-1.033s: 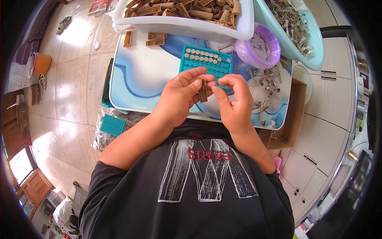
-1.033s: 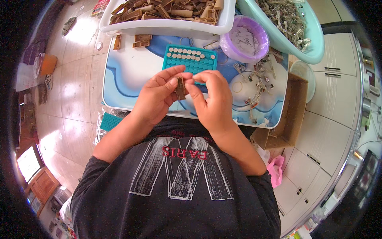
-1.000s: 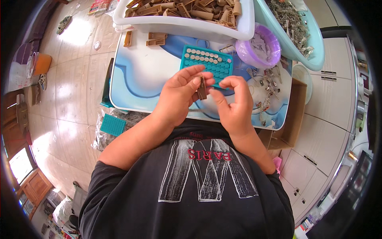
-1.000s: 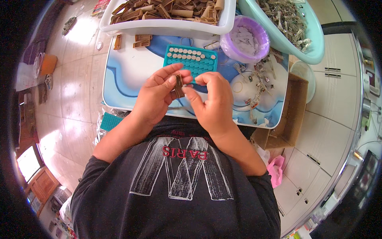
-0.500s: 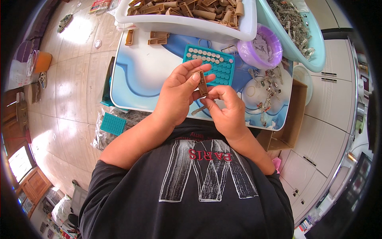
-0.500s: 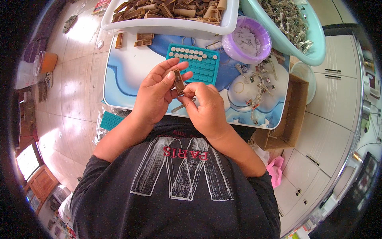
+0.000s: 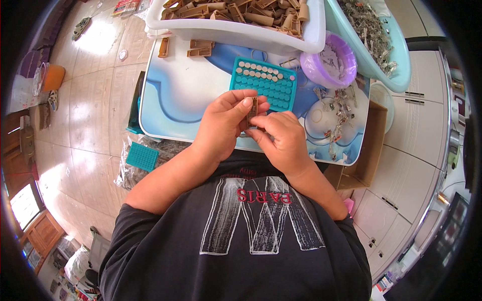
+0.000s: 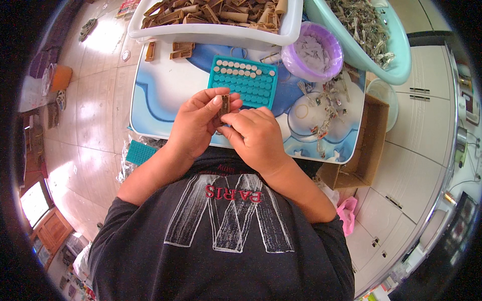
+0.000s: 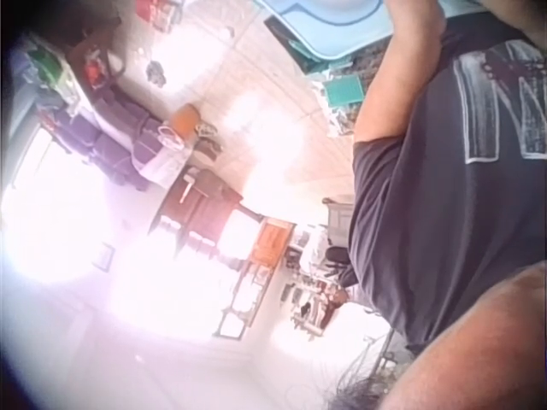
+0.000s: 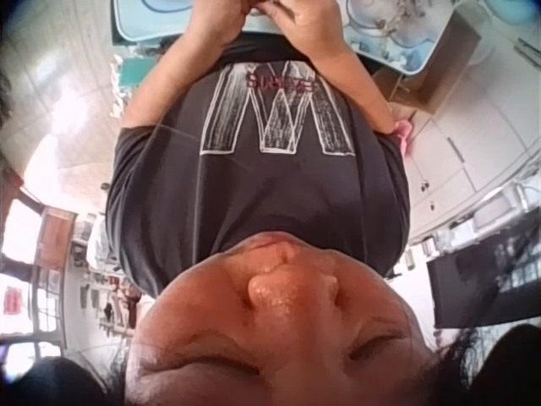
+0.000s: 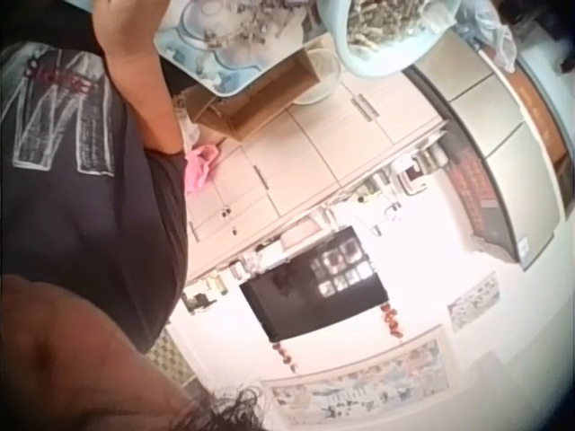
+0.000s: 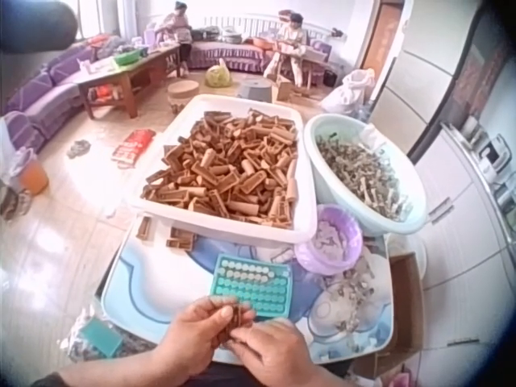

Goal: The person assembles small metal components into cardboard tubes by hand, taking the components from plastic bins and inserting them into the tubes.

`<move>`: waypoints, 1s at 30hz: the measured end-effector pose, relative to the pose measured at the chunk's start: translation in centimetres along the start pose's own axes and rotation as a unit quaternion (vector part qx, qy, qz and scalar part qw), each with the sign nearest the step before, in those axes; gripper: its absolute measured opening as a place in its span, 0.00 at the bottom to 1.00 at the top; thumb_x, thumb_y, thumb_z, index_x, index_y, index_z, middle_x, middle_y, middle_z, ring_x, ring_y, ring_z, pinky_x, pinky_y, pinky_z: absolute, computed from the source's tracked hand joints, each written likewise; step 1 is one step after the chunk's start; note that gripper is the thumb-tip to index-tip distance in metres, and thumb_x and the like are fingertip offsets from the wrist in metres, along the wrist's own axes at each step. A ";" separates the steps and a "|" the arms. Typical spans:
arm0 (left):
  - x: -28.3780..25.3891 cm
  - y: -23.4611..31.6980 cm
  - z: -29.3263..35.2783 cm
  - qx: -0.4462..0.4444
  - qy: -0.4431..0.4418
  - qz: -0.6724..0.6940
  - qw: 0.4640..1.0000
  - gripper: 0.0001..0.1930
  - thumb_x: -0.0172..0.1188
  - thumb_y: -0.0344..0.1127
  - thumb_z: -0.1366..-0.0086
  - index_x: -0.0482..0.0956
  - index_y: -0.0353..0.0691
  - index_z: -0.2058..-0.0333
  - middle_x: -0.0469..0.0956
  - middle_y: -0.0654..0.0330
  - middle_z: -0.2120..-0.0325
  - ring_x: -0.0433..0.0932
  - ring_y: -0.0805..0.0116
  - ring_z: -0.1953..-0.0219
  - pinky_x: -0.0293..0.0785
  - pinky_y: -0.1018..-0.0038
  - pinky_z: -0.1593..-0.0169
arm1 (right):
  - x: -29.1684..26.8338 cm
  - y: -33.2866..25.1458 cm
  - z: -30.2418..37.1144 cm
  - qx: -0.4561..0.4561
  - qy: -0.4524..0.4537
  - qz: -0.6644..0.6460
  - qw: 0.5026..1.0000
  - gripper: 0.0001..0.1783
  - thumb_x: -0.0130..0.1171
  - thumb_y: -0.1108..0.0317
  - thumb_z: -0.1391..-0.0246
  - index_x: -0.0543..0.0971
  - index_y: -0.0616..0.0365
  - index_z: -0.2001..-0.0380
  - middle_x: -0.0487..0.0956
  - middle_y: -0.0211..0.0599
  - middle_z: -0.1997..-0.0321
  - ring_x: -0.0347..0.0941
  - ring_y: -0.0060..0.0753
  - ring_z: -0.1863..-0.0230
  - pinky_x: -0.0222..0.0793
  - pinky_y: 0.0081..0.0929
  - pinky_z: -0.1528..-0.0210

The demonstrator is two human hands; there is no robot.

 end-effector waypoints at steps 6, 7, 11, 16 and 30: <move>-0.4 -0.3 0.5 -0.037 -0.019 -0.006 0.999 0.16 0.50 0.34 0.34 0.70 0.31 0.50 0.76 0.54 0.61 0.78 0.67 0.61 0.76 0.71 0.54 | -0.8 1.6 -0.4 0.105 0.097 -0.067 0.987 0.06 0.62 0.70 0.53 0.77 0.58 0.71 0.76 0.34 0.77 0.72 0.35 0.77 0.64 0.29 0.73; -0.4 -0.5 0.5 -0.054 -0.022 -0.033 0.998 0.17 0.51 0.34 0.34 0.70 0.31 0.50 0.77 0.55 0.61 0.78 0.69 0.62 0.76 0.71 0.55 | -0.7 1.9 -0.6 0.113 0.092 -0.075 0.986 0.06 0.61 0.70 0.53 0.77 0.58 0.71 0.76 0.35 0.77 0.72 0.35 0.77 0.65 0.29 0.73; -0.9 -0.7 0.7 -0.081 -0.063 -0.059 0.993 0.17 0.50 0.33 0.34 0.69 0.31 0.49 0.76 0.57 0.60 0.77 0.70 0.62 0.76 0.71 0.54 | 0.2 3.1 -0.8 0.161 0.052 -0.093 0.981 0.05 0.61 0.70 0.53 0.77 0.59 0.73 0.76 0.38 0.76 0.72 0.37 0.77 0.66 0.29 0.73; -1.3 -0.3 0.7 -0.093 -0.062 0.006 0.994 0.17 0.49 0.32 0.34 0.67 0.32 0.48 0.75 0.54 0.56 0.76 0.66 0.56 0.75 0.71 0.51 | -0.6 4.1 -2.2 0.139 0.062 -0.065 0.986 0.04 0.61 0.71 0.53 0.78 0.58 0.73 0.77 0.38 0.76 0.73 0.40 0.75 0.67 0.31 0.72; -2.4 0.4 -0.2 -0.084 -0.001 0.054 0.995 0.13 0.50 0.29 0.34 0.68 0.29 0.53 0.75 0.53 0.59 0.77 0.65 0.59 0.76 0.69 0.52 | -0.9 5.5 -3.3 0.023 0.127 0.122 0.984 0.06 0.64 0.72 0.60 0.78 0.56 0.76 0.73 0.34 0.73 0.72 0.38 0.72 0.68 0.31 0.71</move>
Point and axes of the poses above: each hand's wrist, its own z-axis away from the middle knuckle, its own x-axis out of the palm, y = z × x, the point moved 6 cm from there along -z, towards the middle knuckle
